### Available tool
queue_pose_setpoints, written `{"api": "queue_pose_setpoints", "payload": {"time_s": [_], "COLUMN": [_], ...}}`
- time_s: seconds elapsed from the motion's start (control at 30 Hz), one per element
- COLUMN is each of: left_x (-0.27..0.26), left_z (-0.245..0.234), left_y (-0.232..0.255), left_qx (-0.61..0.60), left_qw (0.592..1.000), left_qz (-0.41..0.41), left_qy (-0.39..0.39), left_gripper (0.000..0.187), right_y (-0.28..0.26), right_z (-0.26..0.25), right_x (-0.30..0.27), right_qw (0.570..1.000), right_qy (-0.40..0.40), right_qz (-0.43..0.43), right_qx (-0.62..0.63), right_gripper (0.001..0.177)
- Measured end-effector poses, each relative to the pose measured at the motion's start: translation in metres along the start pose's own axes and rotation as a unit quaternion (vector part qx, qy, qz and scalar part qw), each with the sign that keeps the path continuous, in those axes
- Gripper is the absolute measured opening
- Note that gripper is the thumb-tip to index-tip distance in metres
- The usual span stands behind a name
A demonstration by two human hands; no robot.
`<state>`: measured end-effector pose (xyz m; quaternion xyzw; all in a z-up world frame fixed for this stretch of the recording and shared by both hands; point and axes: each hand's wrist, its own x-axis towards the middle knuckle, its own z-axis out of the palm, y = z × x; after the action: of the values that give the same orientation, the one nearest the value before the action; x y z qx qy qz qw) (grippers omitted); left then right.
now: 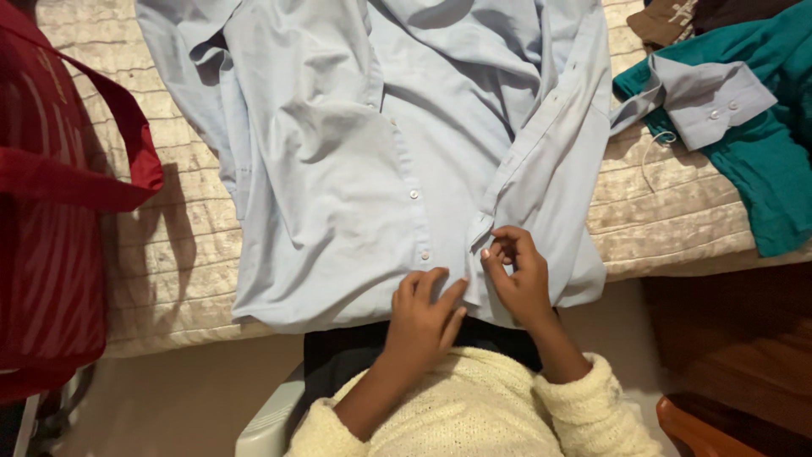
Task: The person buttons a shirt by hand and then spreads it out flat on the bed.
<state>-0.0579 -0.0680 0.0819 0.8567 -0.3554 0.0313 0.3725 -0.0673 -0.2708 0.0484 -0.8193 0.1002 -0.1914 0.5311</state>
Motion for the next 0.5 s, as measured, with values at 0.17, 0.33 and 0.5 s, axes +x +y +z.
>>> {"api": "queue_pose_setpoints", "payload": {"time_s": [0.17, 0.33, 0.5], "left_x": [0.008, 0.010, 0.024], "left_z": [0.013, 0.028, 0.040], "left_y": [0.021, 0.025, 0.003], "left_qx": [-0.112, -0.227, -0.461], "left_qw": [0.993, 0.968, 0.856], "left_qz": [0.018, -0.103, -0.236], "left_qy": [-0.018, -0.004, -0.003], "left_gripper": [0.040, 0.025, 0.030], "right_y": [0.014, 0.009, -0.001], "right_z": [0.002, 0.002, 0.008], "right_x": [-0.016, -0.021, -0.022], "right_qw": [0.987, 0.999, 0.998], "right_qy": [0.029, 0.004, 0.026], "right_qz": [0.079, -0.016, -0.007], "right_qx": [0.134, 0.045, -0.055], "right_gripper": [0.024, 0.030, 0.025]}}
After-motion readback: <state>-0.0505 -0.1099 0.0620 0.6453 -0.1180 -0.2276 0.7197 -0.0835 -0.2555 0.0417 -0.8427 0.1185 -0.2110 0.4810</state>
